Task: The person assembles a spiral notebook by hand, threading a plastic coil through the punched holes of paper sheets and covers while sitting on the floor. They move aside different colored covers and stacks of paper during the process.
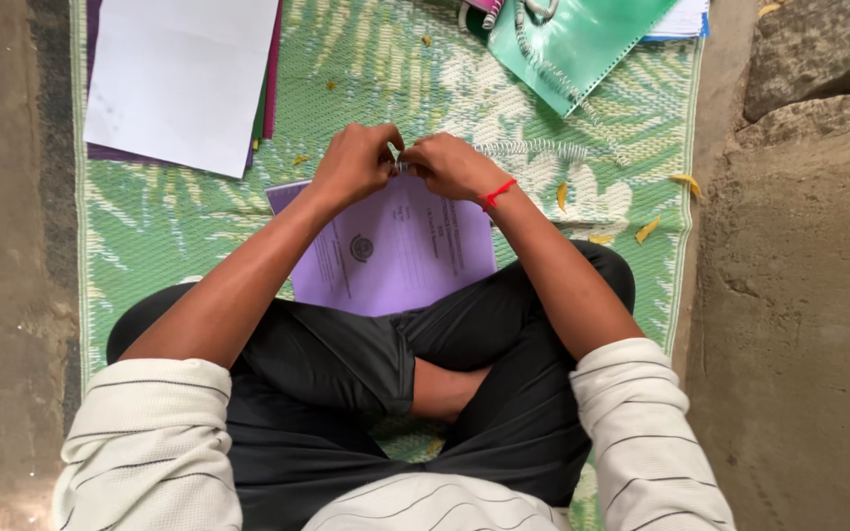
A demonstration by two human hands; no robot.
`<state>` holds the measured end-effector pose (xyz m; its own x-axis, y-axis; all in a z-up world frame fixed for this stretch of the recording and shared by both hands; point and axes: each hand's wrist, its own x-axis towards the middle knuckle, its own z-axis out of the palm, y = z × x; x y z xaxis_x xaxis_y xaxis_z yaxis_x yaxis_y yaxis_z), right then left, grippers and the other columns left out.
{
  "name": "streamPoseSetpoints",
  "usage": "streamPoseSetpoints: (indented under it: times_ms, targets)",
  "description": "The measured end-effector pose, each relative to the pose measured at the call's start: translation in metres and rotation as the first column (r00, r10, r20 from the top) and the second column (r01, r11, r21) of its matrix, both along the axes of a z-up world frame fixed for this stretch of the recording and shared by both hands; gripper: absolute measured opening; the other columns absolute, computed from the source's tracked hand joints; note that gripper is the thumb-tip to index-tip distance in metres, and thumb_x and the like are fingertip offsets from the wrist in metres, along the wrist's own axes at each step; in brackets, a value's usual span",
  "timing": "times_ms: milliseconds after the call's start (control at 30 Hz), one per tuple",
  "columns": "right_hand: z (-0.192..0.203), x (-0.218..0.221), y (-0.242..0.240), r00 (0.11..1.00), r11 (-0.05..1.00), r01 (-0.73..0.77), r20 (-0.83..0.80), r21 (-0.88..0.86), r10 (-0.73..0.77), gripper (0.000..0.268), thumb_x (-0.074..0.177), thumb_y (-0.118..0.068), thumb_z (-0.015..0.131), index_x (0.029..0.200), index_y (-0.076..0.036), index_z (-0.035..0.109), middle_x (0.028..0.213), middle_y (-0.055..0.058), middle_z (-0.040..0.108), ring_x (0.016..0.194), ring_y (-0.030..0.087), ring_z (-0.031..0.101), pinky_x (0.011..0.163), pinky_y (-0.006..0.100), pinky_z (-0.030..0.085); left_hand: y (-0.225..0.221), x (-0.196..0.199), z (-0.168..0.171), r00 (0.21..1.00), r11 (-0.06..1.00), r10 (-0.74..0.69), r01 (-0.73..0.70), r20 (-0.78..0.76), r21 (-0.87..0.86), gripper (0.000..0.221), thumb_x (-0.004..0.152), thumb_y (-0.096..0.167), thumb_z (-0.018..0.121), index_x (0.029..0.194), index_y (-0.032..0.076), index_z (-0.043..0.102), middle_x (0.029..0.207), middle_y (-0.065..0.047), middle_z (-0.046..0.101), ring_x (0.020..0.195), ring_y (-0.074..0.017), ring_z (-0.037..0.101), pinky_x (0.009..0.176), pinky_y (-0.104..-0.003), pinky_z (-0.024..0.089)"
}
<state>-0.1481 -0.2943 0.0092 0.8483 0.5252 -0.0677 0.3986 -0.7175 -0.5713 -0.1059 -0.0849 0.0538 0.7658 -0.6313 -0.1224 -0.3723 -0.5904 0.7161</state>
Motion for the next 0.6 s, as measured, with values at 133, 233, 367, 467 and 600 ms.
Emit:
streamPoseSetpoints:
  times_ms: [133, 233, 367, 467, 600]
  targets:
    - [0.007, 0.012, 0.002, 0.998, 0.997, 0.046, 0.047, -0.057, -0.044, 0.018, 0.071, 0.000, 0.070, 0.088, -0.005, 0.073, 0.081, 0.016, 0.070, 0.082, 0.038, 0.069, 0.075, 0.049, 0.055, -0.003, 0.010, -0.002, 0.997, 0.999, -0.032, 0.033, 0.063, -0.007, 0.030, 0.069, 0.009, 0.082, 0.098, 0.005, 0.075, 0.083, -0.015, 0.076, 0.081, -0.0334, 0.074, 0.074, -0.046, 0.057]
    - [0.005, 0.005, 0.016, 0.989, 0.999, 0.046, 0.138, -0.023, -0.042, 0.018, 0.074, -0.002, 0.075, 0.092, -0.008, 0.074, 0.083, 0.017, 0.069, 0.083, 0.039, 0.068, 0.075, 0.050, 0.054, -0.001, 0.026, -0.023, 0.997, 0.973, -0.078, 0.073, 0.014, 0.218, 0.028, 0.072, 0.022, 0.088, 0.092, 0.006, 0.077, 0.084, -0.019, 0.074, 0.083, -0.0369, 0.073, 0.076, -0.048, 0.058]
    - [0.022, 0.003, 0.021, 0.988, 0.995, 0.045, 0.143, 0.086, -0.057, 0.029, 0.069, -0.006, 0.079, 0.097, -0.008, 0.073, 0.086, 0.017, 0.068, 0.084, 0.041, 0.067, 0.074, 0.050, 0.054, 0.005, 0.018, -0.036, 0.988, 0.954, -0.143, 0.123, 0.053, 0.275, 0.030, 0.064, 0.025, 0.091, 0.088, 0.011, 0.080, 0.087, -0.019, 0.074, 0.085, -0.0393, 0.071, 0.076, -0.051, 0.056]
    - [0.026, -0.001, 0.022, 0.973, 0.993, 0.105, 0.203, 0.052, -0.114, 0.026, 0.070, -0.008, 0.078, 0.095, -0.009, 0.071, 0.091, 0.014, 0.068, 0.091, 0.038, 0.069, 0.076, 0.048, 0.056, 0.003, 0.018, -0.034, 0.988, 0.969, -0.098, 0.068, 0.120, 0.236, 0.029, 0.065, 0.025, 0.090, 0.090, 0.012, 0.080, 0.087, -0.018, 0.075, 0.085, -0.0391, 0.072, 0.076, -0.051, 0.057]
    - [0.017, -0.001, 0.019, 0.997, 0.992, 0.071, 0.034, 0.103, -0.075, 0.021, 0.083, -0.023, 0.078, 0.094, -0.007, 0.072, 0.085, 0.019, 0.068, 0.081, 0.041, 0.067, 0.071, 0.051, 0.053, 0.012, 0.013, -0.041, 0.997, 0.950, -0.064, 0.049, 0.039, 0.309, 0.033, 0.072, 0.034, 0.090, 0.089, 0.009, 0.080, 0.089, -0.018, 0.075, 0.085, -0.0386, 0.071, 0.075, -0.049, 0.056]
